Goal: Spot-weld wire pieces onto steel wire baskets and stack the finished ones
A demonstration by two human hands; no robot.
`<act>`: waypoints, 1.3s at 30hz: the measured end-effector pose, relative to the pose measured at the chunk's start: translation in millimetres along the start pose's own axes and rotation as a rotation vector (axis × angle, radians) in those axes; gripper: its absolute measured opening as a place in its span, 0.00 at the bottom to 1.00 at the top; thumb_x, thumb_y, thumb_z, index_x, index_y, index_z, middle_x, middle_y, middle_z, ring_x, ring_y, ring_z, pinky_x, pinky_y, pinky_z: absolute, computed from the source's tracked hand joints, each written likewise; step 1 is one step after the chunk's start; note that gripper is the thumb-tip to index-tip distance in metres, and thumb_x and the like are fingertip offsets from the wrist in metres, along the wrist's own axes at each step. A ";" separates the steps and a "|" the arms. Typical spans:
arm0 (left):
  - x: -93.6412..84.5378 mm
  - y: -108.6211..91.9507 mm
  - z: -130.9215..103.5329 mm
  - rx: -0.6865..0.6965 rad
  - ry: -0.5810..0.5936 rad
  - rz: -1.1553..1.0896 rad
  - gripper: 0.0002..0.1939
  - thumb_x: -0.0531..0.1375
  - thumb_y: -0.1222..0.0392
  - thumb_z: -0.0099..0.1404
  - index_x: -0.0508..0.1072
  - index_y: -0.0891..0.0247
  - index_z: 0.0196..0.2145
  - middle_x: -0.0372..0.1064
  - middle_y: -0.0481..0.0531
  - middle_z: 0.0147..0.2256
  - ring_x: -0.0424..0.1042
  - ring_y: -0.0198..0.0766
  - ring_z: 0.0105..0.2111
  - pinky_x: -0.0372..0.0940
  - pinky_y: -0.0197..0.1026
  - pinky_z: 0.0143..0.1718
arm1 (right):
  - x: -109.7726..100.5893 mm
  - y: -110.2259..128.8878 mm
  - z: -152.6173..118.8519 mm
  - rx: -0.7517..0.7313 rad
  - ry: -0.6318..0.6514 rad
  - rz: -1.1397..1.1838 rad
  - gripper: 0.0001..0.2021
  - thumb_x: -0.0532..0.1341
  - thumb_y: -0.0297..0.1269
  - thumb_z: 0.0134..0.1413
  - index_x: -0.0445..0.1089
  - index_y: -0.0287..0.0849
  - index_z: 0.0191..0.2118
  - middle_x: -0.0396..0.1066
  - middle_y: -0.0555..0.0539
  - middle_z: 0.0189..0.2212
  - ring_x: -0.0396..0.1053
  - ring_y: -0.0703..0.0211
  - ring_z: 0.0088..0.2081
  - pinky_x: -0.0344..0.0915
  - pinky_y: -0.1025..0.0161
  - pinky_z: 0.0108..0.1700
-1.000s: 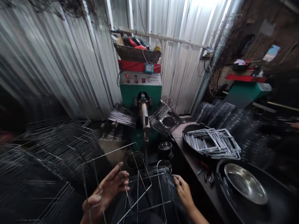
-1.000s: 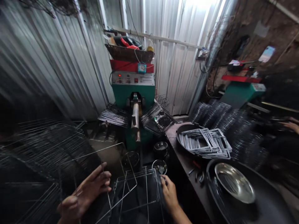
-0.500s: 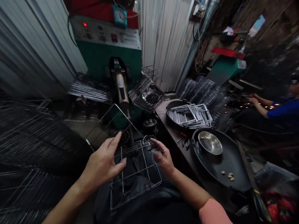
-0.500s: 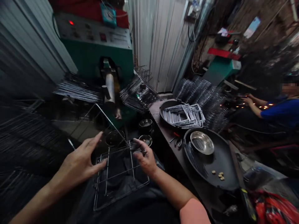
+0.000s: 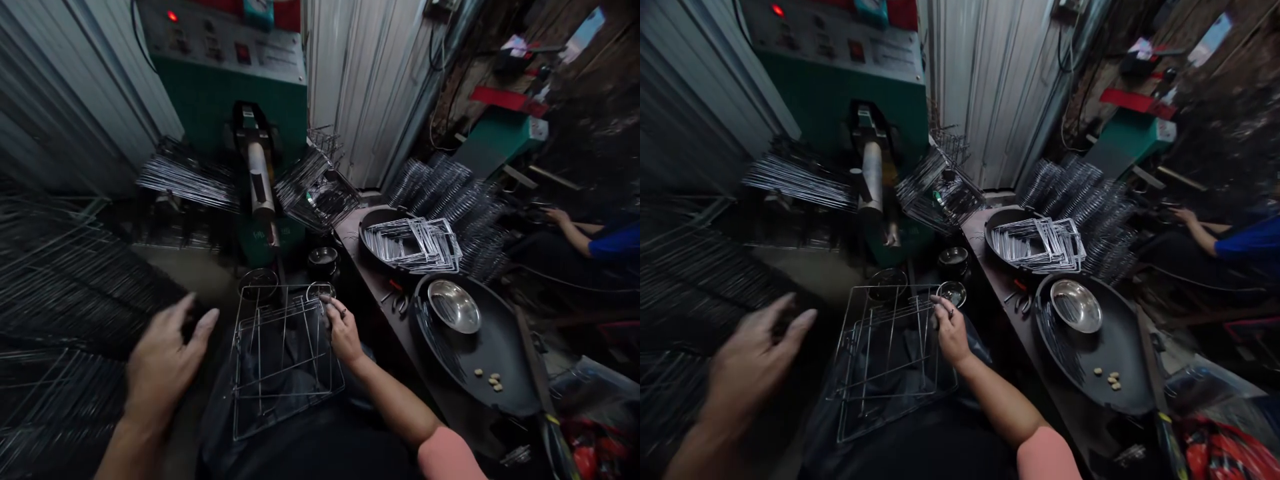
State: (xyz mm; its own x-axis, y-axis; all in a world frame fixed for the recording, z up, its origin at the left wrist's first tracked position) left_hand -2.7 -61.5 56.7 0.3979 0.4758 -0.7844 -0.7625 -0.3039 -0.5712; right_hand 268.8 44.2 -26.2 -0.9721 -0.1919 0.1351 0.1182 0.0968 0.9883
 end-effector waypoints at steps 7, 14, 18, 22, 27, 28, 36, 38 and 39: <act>83.7 42.5 11.9 -0.061 0.353 -0.200 0.30 0.51 0.35 0.56 0.79 0.60 0.40 0.78 0.58 0.44 0.76 0.52 0.45 0.70 0.49 0.49 | -1.9 -41.8 12.6 0.242 -0.075 0.177 0.28 0.66 0.54 0.45 0.71 0.39 0.48 0.55 0.60 0.19 0.46 0.72 0.17 0.42 0.70 0.19; 65.6 39.2 4.7 -0.219 0.310 -0.312 0.36 0.54 0.33 0.54 0.75 0.64 0.47 0.78 0.55 0.36 0.77 0.47 0.35 0.70 0.43 0.37 | -8.6 -36.1 27.0 0.135 -0.079 0.027 0.24 0.63 0.45 0.52 0.68 0.44 0.55 0.72 0.51 0.32 0.67 0.64 0.26 0.67 0.65 0.30; 76.1 56.5 -12.8 -0.247 0.352 -0.213 0.42 0.52 0.35 0.55 0.70 0.66 0.59 0.76 0.49 0.26 0.73 0.42 0.24 0.66 0.41 0.28 | -4.2 -23.5 37.4 -0.029 0.046 -0.244 0.20 0.62 0.38 0.55 0.73 0.43 0.54 0.76 0.43 0.50 0.72 0.52 0.53 0.65 0.54 0.59; 94.8 75.1 -28.2 -0.265 0.424 -0.206 0.42 0.53 0.35 0.57 0.70 0.65 0.60 0.77 0.50 0.26 0.75 0.45 0.26 0.67 0.41 0.27 | -5.9 -31.1 45.6 -0.016 0.072 -0.468 0.20 0.59 0.34 0.58 0.75 0.44 0.55 0.78 0.43 0.50 0.73 0.49 0.53 0.64 0.50 0.60; 100.3 87.0 -31.3 -0.283 0.385 -0.283 0.37 0.59 0.35 0.56 0.74 0.61 0.57 0.80 0.54 0.37 0.79 0.51 0.37 0.73 0.45 0.37 | -9.5 -30.4 46.0 -0.075 0.144 -0.633 0.21 0.62 0.35 0.57 0.75 0.47 0.56 0.79 0.44 0.49 0.75 0.46 0.52 0.67 0.51 0.56; 101.2 88.2 -32.3 -0.290 0.382 -0.304 0.37 0.59 0.35 0.56 0.74 0.61 0.56 0.80 0.55 0.40 0.79 0.53 0.41 0.74 0.47 0.40 | -11.3 -30.3 45.3 -0.077 0.164 -0.657 0.21 0.63 0.35 0.56 0.76 0.48 0.56 0.80 0.44 0.47 0.76 0.46 0.50 0.68 0.51 0.54; 107.3 90.1 -46.7 -0.415 0.400 -0.477 0.47 0.61 0.30 0.50 0.70 0.64 0.60 0.72 0.61 0.55 0.70 0.59 0.56 0.62 0.57 0.61 | -22.5 -45.2 39.8 0.047 0.232 -0.538 0.25 0.66 0.38 0.53 0.73 0.47 0.59 0.79 0.47 0.47 0.75 0.51 0.49 0.67 0.54 0.56; 105.8 82.5 -50.4 -0.451 0.426 -0.492 0.51 0.61 0.28 0.49 0.67 0.66 0.62 0.76 0.61 0.50 0.71 0.59 0.55 0.61 0.58 0.62 | -23.0 -48.1 36.1 0.064 0.216 -0.483 0.24 0.67 0.38 0.53 0.73 0.46 0.58 0.77 0.45 0.51 0.74 0.51 0.53 0.65 0.53 0.58; 104.0 78.3 -52.7 -0.474 0.430 -0.496 0.52 0.61 0.28 0.49 0.66 0.67 0.63 0.77 0.60 0.47 0.72 0.59 0.53 0.62 0.59 0.62 | -23.4 -49.6 33.2 0.075 0.211 -0.460 0.24 0.67 0.38 0.53 0.74 0.46 0.58 0.77 0.45 0.51 0.73 0.51 0.53 0.65 0.53 0.59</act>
State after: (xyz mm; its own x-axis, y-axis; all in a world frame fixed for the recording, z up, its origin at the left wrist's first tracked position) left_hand 5.8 -79.3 -82.3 0.8680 0.3175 -0.3817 -0.1866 -0.5039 -0.8434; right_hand 279.0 76.3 -80.7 -0.8570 -0.4231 -0.2941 -0.3350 0.0241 0.9419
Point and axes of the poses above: each hand's wrist, its own z-axis towards the middle knuckle, its own x-axis out of the palm, y = z × x, the point moved 8 cm from there along z, towards the middle knuckle
